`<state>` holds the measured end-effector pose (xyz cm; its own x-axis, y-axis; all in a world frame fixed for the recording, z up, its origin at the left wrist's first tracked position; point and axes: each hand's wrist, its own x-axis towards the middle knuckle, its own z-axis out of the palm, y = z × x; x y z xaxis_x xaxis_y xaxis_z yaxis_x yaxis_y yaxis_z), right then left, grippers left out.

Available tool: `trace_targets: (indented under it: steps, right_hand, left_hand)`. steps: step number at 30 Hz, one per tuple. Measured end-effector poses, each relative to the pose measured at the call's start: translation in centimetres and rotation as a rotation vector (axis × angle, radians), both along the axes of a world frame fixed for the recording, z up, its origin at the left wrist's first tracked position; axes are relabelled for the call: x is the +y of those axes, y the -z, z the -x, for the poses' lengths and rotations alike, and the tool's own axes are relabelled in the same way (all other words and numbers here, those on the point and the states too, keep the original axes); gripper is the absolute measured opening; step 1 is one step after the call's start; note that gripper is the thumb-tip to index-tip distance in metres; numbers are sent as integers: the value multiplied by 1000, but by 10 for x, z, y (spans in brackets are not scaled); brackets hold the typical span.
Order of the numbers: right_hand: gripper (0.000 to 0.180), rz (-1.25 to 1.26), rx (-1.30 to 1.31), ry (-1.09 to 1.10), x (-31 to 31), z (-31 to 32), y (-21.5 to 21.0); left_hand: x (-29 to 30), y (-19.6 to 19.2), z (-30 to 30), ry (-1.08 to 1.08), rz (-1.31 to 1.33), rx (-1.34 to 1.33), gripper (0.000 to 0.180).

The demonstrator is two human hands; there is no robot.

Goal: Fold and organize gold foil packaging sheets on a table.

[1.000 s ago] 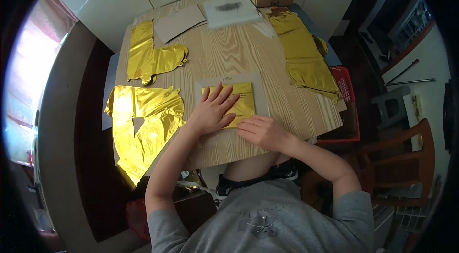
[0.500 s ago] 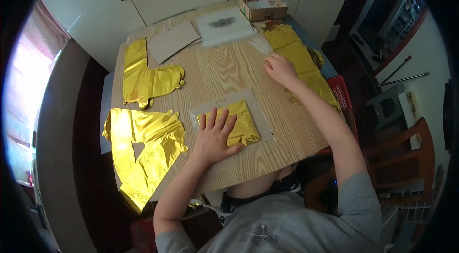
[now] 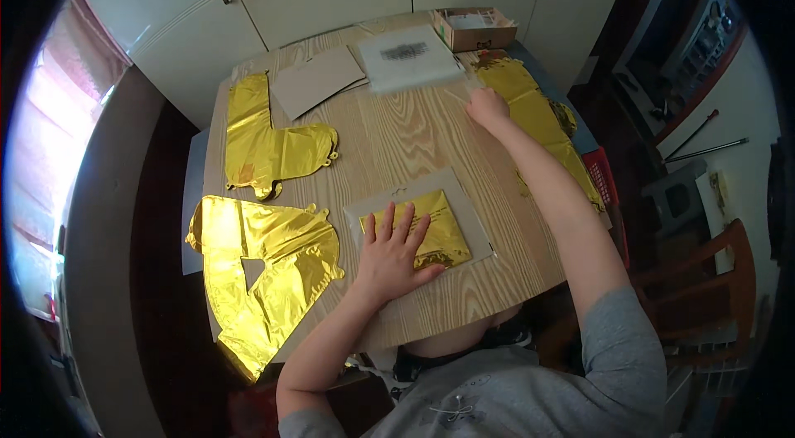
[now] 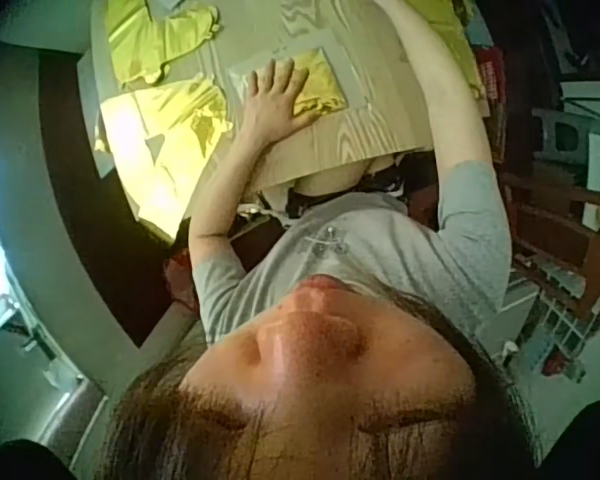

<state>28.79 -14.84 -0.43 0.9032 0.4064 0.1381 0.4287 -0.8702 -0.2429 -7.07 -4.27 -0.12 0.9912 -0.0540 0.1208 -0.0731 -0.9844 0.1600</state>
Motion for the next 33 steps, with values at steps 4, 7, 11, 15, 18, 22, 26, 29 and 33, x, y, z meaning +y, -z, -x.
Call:
trace_targets:
  steps: [4, 7, 11, 15, 18, 22, 26, 29, 33]
  right_hand:
    - [28, 130, 16, -82, -5, 6, -10]
    - [28, 240, 80, -196, -12, 36, -24]
    - [26, 279, 159, -232, -34, 78, -32]
    - [27, 244, 223, -320, -62, 119, -28]
    - [18, -116, 248, -416, -103, 153, -27]
    - [15, -394, 559, -372, -137, 216, -53]
    - [14, -464, 565, -627, -158, 272, -46]
    - [14, -390, 591, -752, -158, 305, -47]
    - [17, -388, 593, -866, -148, 318, -36]
  left_hand:
    - [-1, 2, -2, 2, -4, -30, 86]
    - [1, 7, 1, -11, -3, -36, 86]
    - [-5, -2, 0, 46, 41, -85, 78]
    - [-6, 2, -2, 229, 140, -137, 54]
    - [-9, 5, -2, 284, 180, -126, 50]
    - [-10, -5, -1, 281, 235, -93, 48]
    - [-9, 1, 0, 252, 247, -114, 42]
    - [-9, 1, -1, 263, 241, -124, 39]
    - [-8, 2, -1, 264, 242, -123, 37]
